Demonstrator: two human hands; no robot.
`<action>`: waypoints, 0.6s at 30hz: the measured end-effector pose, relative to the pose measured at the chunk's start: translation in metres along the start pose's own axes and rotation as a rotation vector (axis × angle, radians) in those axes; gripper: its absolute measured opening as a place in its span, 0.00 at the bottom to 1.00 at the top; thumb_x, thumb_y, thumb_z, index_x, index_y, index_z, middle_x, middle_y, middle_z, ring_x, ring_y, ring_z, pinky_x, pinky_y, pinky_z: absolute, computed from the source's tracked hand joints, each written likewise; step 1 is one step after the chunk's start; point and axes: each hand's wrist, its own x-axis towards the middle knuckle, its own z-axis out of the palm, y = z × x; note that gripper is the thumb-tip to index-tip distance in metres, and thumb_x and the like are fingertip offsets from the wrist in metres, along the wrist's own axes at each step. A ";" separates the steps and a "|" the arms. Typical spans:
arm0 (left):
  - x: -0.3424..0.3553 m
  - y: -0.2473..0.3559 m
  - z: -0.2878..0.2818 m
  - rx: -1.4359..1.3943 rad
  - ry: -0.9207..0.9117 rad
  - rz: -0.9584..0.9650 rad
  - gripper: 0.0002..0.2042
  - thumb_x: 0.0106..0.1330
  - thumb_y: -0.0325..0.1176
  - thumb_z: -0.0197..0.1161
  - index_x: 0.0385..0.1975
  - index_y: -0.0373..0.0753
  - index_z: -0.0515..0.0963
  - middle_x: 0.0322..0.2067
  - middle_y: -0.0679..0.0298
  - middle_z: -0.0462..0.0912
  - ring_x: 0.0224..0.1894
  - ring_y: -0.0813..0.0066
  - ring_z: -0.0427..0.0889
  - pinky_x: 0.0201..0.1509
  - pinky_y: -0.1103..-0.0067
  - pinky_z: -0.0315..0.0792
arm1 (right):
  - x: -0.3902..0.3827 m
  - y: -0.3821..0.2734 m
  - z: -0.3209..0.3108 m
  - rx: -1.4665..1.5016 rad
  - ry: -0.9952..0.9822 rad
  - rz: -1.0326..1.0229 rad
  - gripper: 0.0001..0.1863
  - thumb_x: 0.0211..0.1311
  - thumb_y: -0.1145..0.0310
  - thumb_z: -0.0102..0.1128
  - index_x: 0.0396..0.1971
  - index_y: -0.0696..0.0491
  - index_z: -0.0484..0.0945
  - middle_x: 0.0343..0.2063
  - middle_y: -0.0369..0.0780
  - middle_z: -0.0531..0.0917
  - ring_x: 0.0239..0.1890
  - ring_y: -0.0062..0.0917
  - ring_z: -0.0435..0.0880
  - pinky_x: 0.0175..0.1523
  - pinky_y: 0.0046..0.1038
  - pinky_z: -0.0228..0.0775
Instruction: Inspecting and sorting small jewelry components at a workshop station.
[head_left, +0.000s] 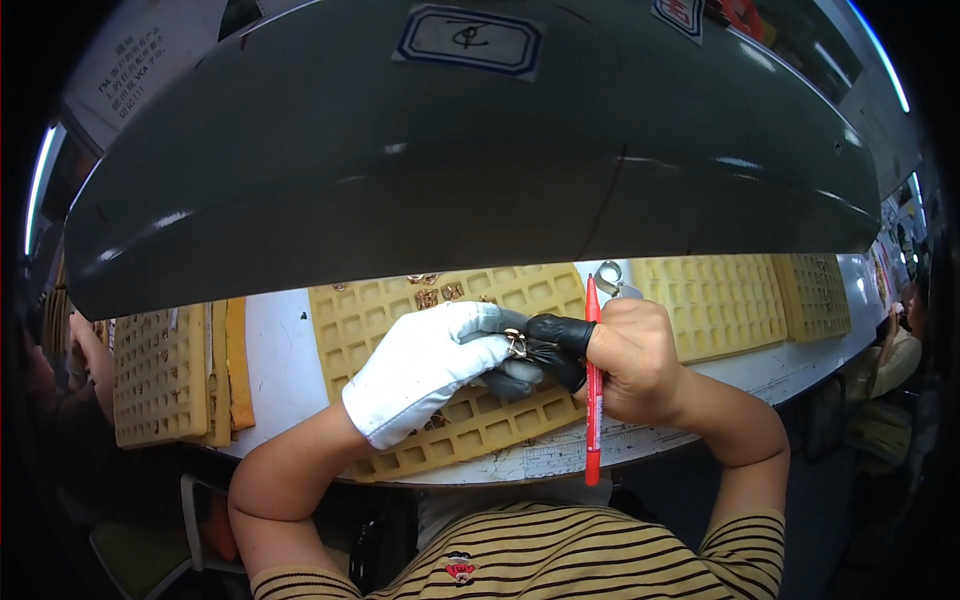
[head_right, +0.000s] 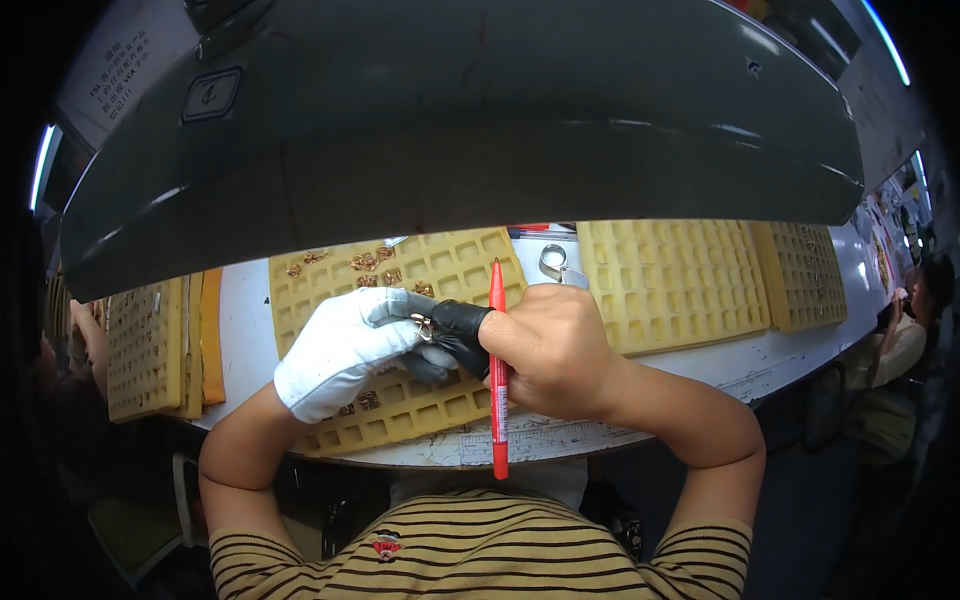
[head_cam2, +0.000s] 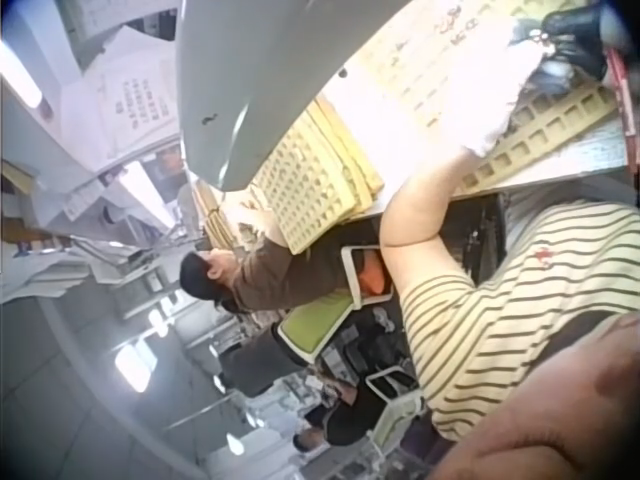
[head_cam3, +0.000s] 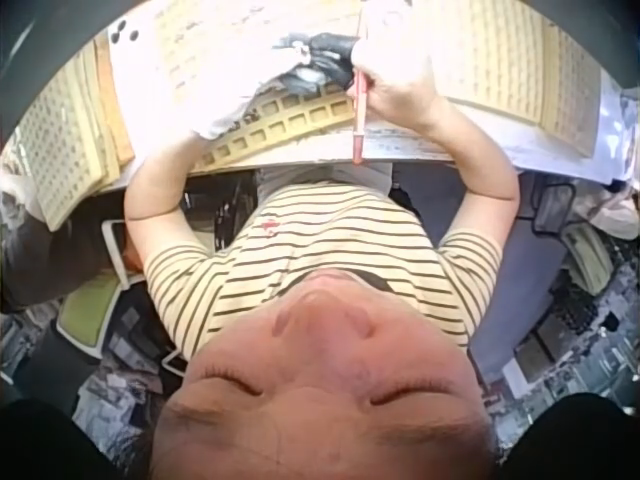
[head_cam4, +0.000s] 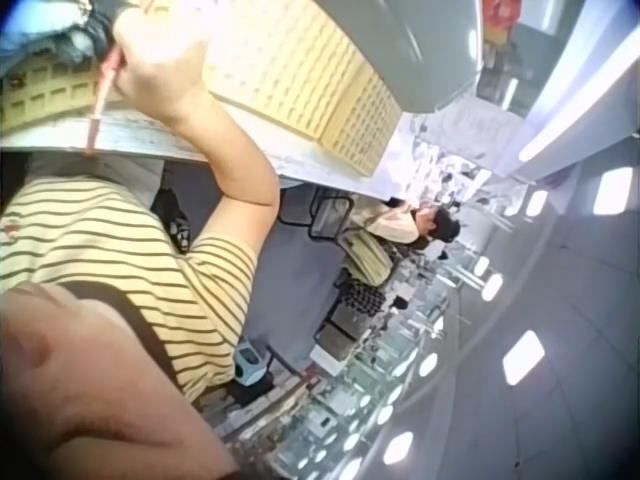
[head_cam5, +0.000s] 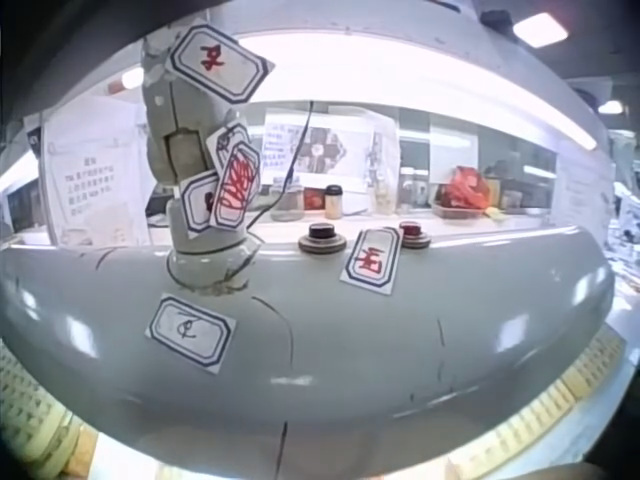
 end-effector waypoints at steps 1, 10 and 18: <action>0.000 0.002 0.000 0.039 0.012 0.000 0.14 0.68 0.33 0.59 0.47 0.29 0.76 0.36 0.57 0.84 0.37 0.74 0.85 0.45 0.80 0.78 | -0.001 0.000 0.002 0.000 0.019 -0.002 0.12 0.32 0.74 0.69 0.19 0.53 0.73 0.09 0.37 0.71 0.11 0.30 0.71 0.18 0.31 0.59; -0.001 0.000 0.003 -0.042 0.049 0.002 0.12 0.69 0.26 0.56 0.48 0.28 0.76 0.38 0.58 0.84 0.39 0.74 0.84 0.46 0.79 0.78 | -0.002 0.003 0.002 0.017 -0.022 -0.040 0.21 0.34 0.78 0.68 0.37 0.62 0.82 0.13 0.38 0.75 0.12 0.27 0.73 0.18 0.27 0.60; 0.000 0.000 0.004 0.027 0.081 -0.005 0.12 0.69 0.26 0.56 0.48 0.28 0.76 0.38 0.58 0.84 0.39 0.74 0.84 0.46 0.80 0.78 | -0.001 -0.002 0.004 0.008 0.022 0.012 0.11 0.34 0.77 0.65 0.17 0.52 0.71 0.09 0.36 0.70 0.11 0.32 0.70 0.20 0.30 0.60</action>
